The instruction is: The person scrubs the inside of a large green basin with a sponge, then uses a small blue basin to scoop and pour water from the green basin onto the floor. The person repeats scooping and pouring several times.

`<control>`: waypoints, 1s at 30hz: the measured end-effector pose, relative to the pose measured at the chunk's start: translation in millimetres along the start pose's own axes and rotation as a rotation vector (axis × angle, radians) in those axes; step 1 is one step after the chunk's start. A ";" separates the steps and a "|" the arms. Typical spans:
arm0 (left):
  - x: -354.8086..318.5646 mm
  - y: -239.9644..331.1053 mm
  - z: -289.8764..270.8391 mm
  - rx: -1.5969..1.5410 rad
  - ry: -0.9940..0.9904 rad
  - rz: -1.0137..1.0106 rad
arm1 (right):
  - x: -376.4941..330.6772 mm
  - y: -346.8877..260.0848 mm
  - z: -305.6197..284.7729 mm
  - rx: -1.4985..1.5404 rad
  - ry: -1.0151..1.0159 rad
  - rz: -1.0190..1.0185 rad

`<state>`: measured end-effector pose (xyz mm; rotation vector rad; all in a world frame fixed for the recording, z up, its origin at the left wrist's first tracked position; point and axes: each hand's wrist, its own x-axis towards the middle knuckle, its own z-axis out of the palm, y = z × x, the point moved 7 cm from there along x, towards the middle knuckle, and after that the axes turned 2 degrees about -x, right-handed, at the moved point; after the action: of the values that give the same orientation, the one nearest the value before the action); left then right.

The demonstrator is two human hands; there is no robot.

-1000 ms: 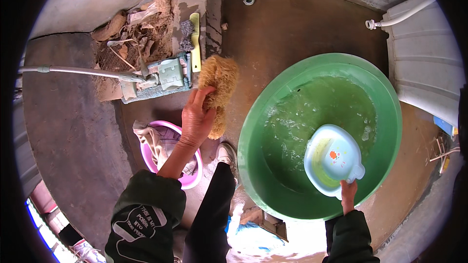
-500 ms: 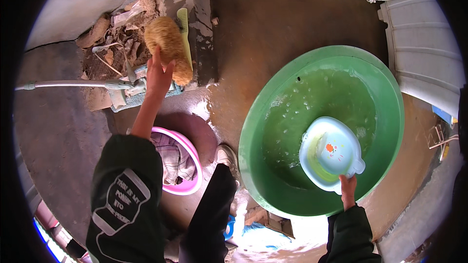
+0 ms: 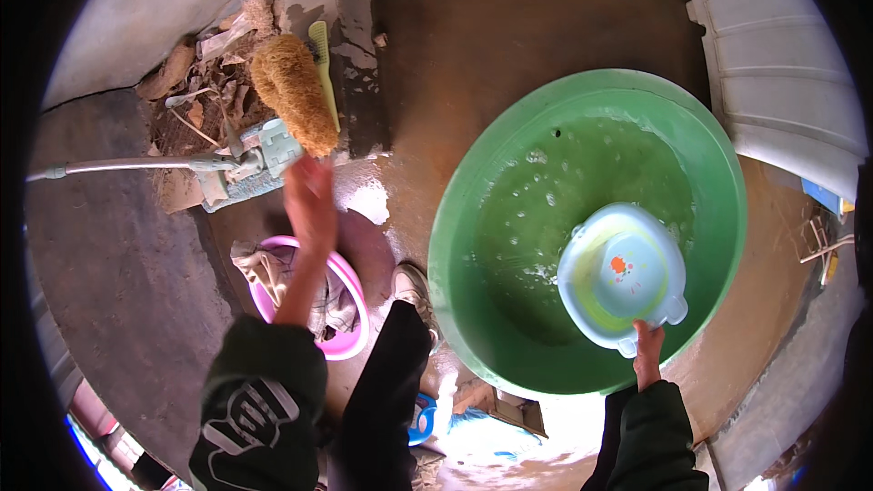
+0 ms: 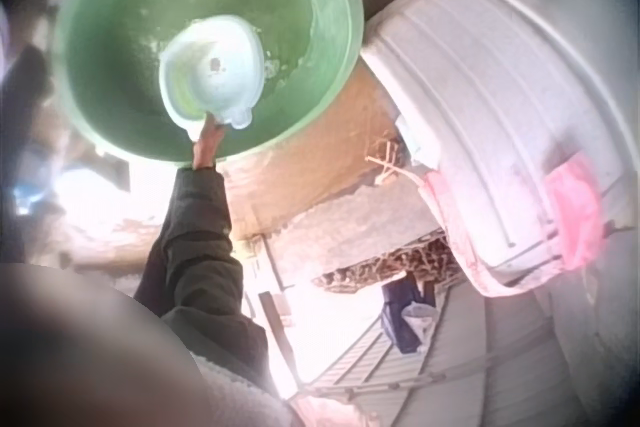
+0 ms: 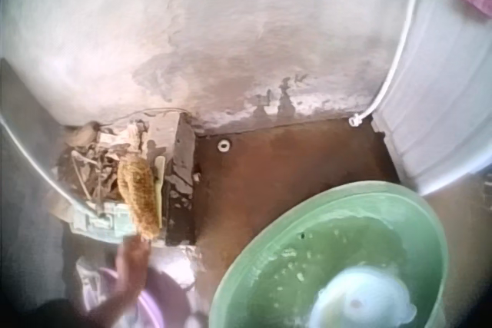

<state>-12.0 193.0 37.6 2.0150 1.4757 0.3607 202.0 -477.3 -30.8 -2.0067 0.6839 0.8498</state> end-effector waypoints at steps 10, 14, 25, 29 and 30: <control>-401.3 -114.8 107.3 -0.415 -0.200 -1.227 | 28.7 10.9 -89.4 0.108 0.146 -0.051; -478.0 -105.7 138.1 -0.778 -0.368 -1.228 | 32.8 14.8 -108.6 0.125 0.042 0.016; -504.4 -74.5 123.4 -0.719 -0.472 -1.166 | 21.6 52.7 -129.8 0.224 -0.082 0.242; -478.8 -41.3 94.3 -0.670 -0.357 -1.059 | 6.7 58.7 -131.0 0.207 -0.090 0.331; -467.0 -34.4 86.1 -0.665 -0.367 -1.045 | 2.5 57.9 -129.6 0.232 -0.098 0.331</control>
<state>-151.2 -261.6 11.1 0.6055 1.6443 0.0071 202.8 -617.0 -5.3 -1.6582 1.0270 1.0028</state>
